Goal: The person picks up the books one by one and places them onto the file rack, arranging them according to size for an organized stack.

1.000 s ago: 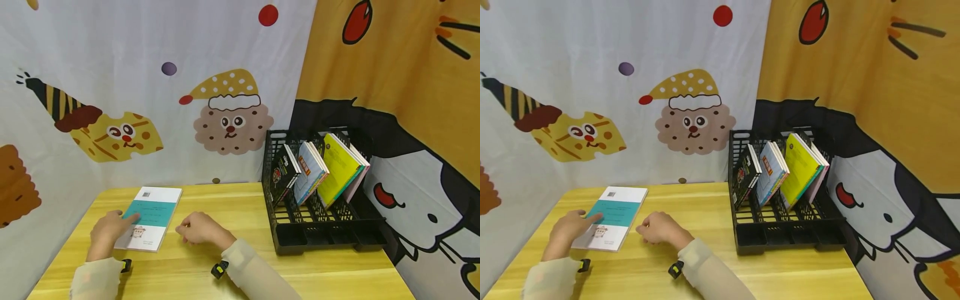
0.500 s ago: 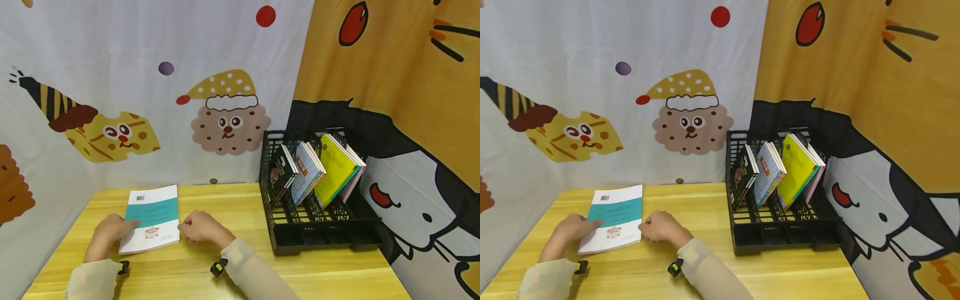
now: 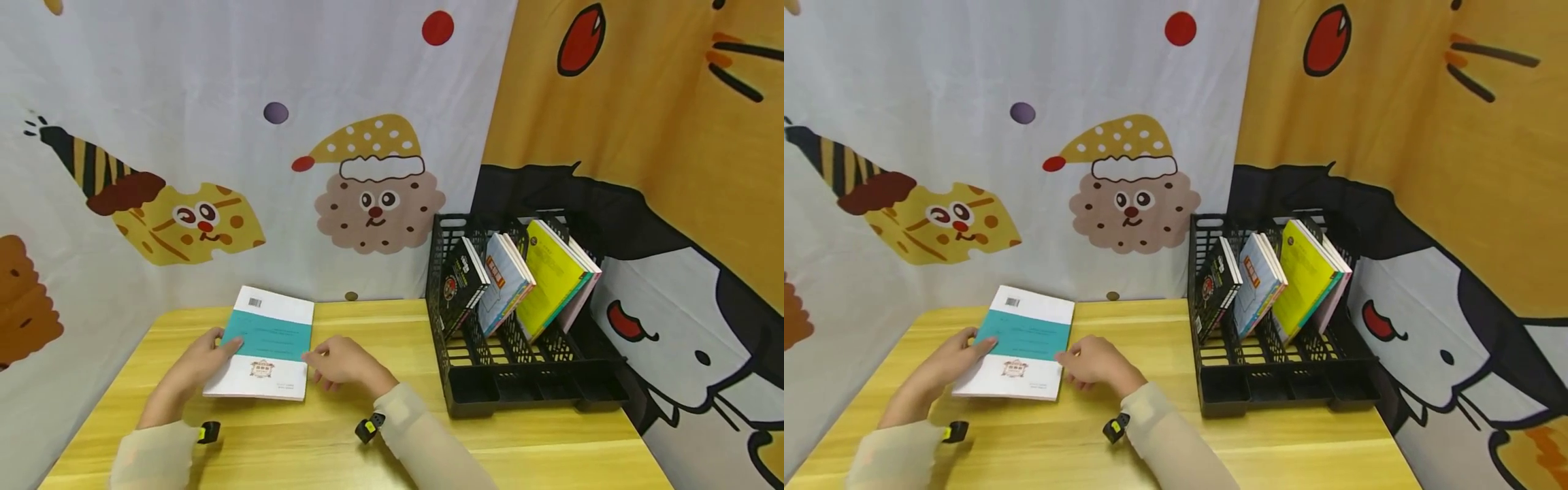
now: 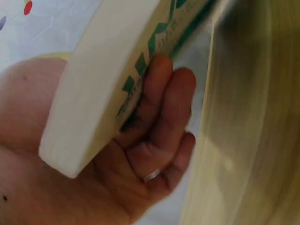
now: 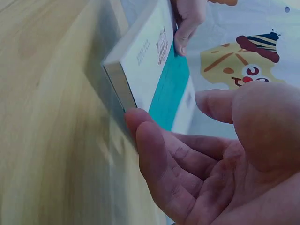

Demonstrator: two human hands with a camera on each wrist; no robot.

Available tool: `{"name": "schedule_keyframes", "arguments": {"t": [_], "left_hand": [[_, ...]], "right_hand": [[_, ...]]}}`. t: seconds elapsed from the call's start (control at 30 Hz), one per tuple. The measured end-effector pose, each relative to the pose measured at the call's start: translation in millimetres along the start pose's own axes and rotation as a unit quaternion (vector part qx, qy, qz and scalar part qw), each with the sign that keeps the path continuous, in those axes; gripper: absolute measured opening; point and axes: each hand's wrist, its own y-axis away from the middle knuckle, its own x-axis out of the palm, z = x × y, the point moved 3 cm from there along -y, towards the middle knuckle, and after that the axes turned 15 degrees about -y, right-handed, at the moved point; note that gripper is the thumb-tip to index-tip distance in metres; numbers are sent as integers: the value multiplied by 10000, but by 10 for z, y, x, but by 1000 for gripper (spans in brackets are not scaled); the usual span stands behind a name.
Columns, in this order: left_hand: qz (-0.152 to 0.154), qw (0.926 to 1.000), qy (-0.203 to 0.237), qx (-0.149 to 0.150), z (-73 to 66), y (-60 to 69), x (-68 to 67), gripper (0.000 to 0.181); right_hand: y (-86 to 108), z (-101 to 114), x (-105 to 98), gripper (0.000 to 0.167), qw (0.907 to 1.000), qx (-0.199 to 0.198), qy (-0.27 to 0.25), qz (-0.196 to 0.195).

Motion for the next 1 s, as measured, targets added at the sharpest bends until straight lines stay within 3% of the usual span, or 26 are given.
{"name": "schedule_keyframes", "arguments": {"t": [0.1, 0.27, 0.43, 0.57, 0.83, 0.93, 1.0], "left_hand": [[8, 9989, 343, 316, -105, -20, 65, 56], [201, 9950, 742, 640, -245, -12, 136, 58], [689, 9834, 1299, 1063, -396, 14, 176, 64], [978, 9735, 1647, 1248, -479, 37, 186, 67], [600, 9825, 1364, 1114, -589, 44, 186, 67], [531, 9839, 1121, 1287, -604, 50, 177, 68], [477, 9832, 1030, 1429, -604, 52, 174, 65]], "right_hand": [[16, -43, -79, 50, 9997, 17, -215, -65], [-5, -156, -238, 47, 9954, -4, -942, -190], [-17, -188, -427, 44, 9789, 7, -2036, -146], [21, -91, -550, 43, 9663, -170, -2549, -319], [87, 74, -684, 25, 9450, -718, -3144, -547], [128, 106, -745, 28, 9335, -874, -3369, -859], [152, 104, -794, 33, 9317, -873, -3396, -945]]}}
